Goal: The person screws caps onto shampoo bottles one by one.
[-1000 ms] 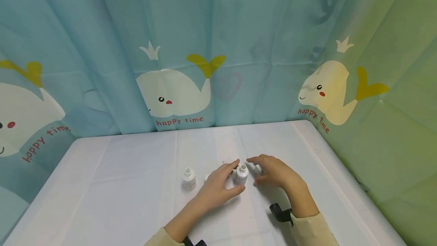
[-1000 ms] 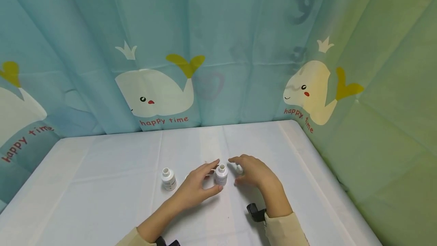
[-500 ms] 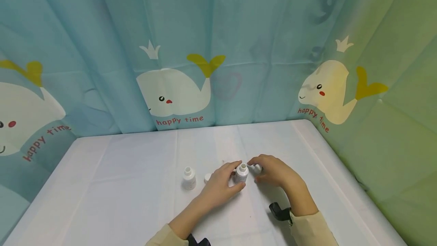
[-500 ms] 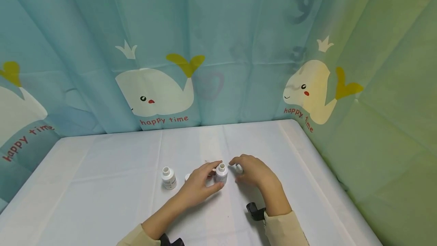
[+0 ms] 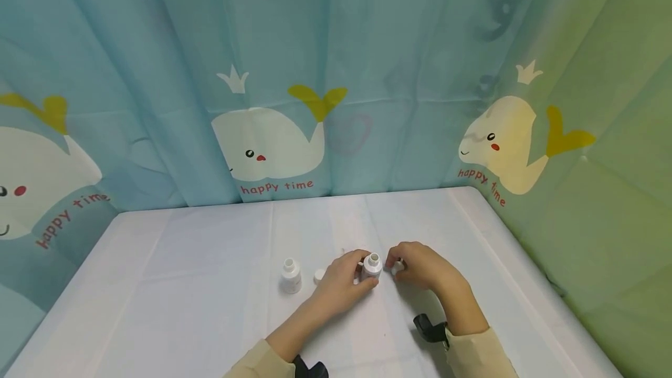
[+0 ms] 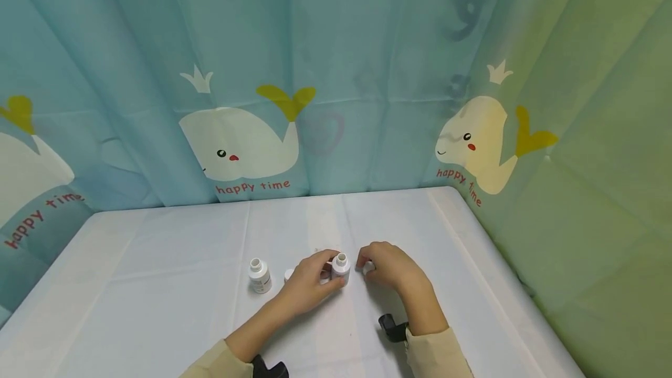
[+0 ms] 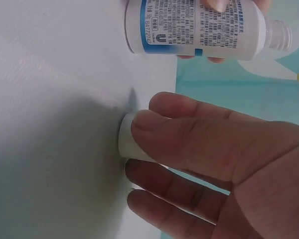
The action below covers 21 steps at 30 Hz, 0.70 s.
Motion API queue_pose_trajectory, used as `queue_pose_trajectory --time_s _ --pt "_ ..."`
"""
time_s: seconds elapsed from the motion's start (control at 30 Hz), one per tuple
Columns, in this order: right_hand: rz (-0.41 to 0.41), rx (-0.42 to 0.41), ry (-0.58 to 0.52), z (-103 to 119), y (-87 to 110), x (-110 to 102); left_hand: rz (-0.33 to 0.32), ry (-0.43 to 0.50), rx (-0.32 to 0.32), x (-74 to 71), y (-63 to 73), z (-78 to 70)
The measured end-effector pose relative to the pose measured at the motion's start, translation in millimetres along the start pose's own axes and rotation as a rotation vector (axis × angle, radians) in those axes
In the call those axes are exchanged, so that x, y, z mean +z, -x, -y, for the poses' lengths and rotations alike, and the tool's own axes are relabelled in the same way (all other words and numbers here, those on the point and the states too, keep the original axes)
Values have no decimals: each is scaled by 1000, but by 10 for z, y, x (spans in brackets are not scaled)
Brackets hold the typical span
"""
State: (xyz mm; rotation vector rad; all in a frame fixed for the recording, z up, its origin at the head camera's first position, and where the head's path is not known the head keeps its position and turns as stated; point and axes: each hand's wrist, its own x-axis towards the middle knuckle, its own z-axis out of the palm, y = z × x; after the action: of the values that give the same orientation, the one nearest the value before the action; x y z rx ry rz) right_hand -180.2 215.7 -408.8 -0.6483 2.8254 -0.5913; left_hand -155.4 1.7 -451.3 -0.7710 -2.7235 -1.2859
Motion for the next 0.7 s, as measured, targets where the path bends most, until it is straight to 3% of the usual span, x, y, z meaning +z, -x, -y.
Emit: queue_pose_trajectory --time_s 0.4,0.7 --pt "-72 -94 23 25 34 -50 1 68 4 11 10 2" --pt "-111 -133 50 70 38 -75 18 64 58 -90 103 -28"
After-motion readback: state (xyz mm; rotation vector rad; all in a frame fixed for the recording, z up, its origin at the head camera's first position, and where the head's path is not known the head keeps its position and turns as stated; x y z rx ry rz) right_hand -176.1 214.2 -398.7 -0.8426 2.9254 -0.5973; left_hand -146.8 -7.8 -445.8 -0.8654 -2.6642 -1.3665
